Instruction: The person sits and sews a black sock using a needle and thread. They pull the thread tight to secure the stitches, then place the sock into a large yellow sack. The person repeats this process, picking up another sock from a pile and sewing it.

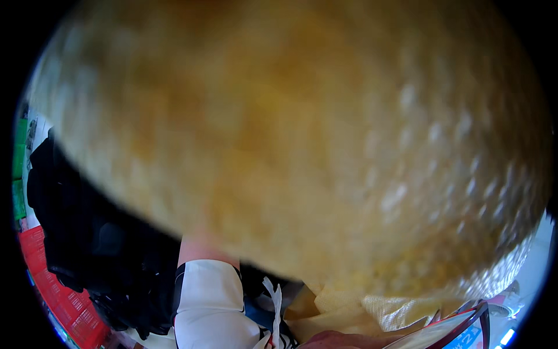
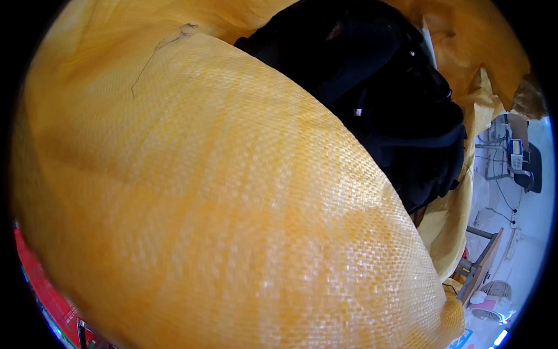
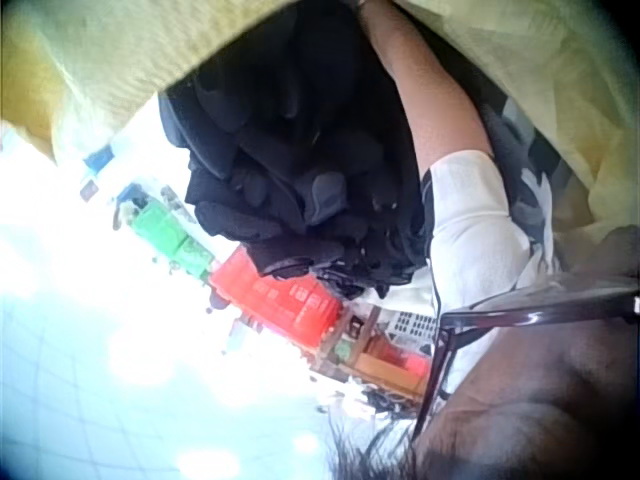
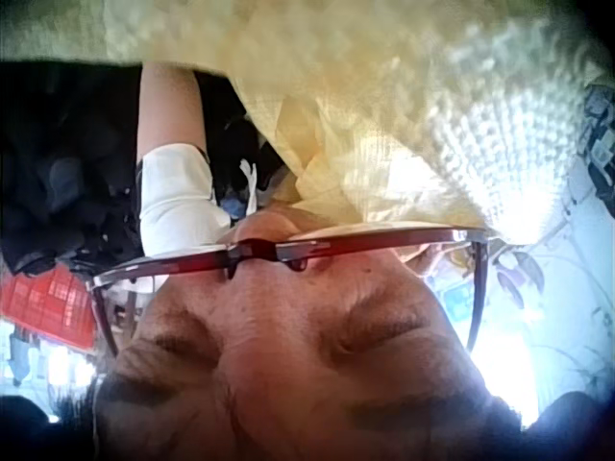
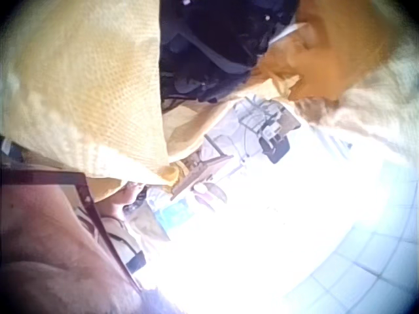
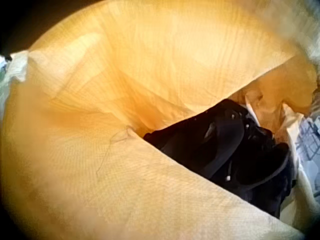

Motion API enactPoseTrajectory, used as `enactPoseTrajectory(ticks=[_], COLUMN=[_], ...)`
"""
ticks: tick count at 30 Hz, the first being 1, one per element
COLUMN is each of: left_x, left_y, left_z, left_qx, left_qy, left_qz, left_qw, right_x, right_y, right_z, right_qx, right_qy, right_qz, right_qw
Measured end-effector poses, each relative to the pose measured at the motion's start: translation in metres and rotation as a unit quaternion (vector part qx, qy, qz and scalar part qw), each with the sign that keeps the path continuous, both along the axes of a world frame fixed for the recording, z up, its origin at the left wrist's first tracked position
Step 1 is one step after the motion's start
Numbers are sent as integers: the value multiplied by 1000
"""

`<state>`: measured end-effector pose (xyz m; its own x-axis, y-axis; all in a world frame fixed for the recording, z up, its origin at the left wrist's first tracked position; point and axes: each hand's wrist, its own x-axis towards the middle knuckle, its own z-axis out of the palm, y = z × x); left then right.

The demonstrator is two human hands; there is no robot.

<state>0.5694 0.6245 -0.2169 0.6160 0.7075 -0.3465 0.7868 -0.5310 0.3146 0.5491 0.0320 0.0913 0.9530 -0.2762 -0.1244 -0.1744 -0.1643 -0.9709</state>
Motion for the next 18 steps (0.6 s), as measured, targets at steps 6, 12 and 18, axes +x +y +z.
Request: enactPoseTrajectory(ticks=[6, 12, 18], left_x=[11, 5, -3], left_y=[5, -5, -43], left_z=[-9, -10, -5], left_qx=[4, -7, -42], left_qy=[-15, -36, -58], left_qz=[-6, -24, -61], left_qw=[1000, 999, 996], right_x=[2, -7, -18], right_y=[2, 4, 1], right_z=[-5, -2, 7], right_qx=[-13, -8, 6], right_qy=[4, -4, -17], right_qz=[-4, 14, 47], right_qw=[1000, 1000, 999])
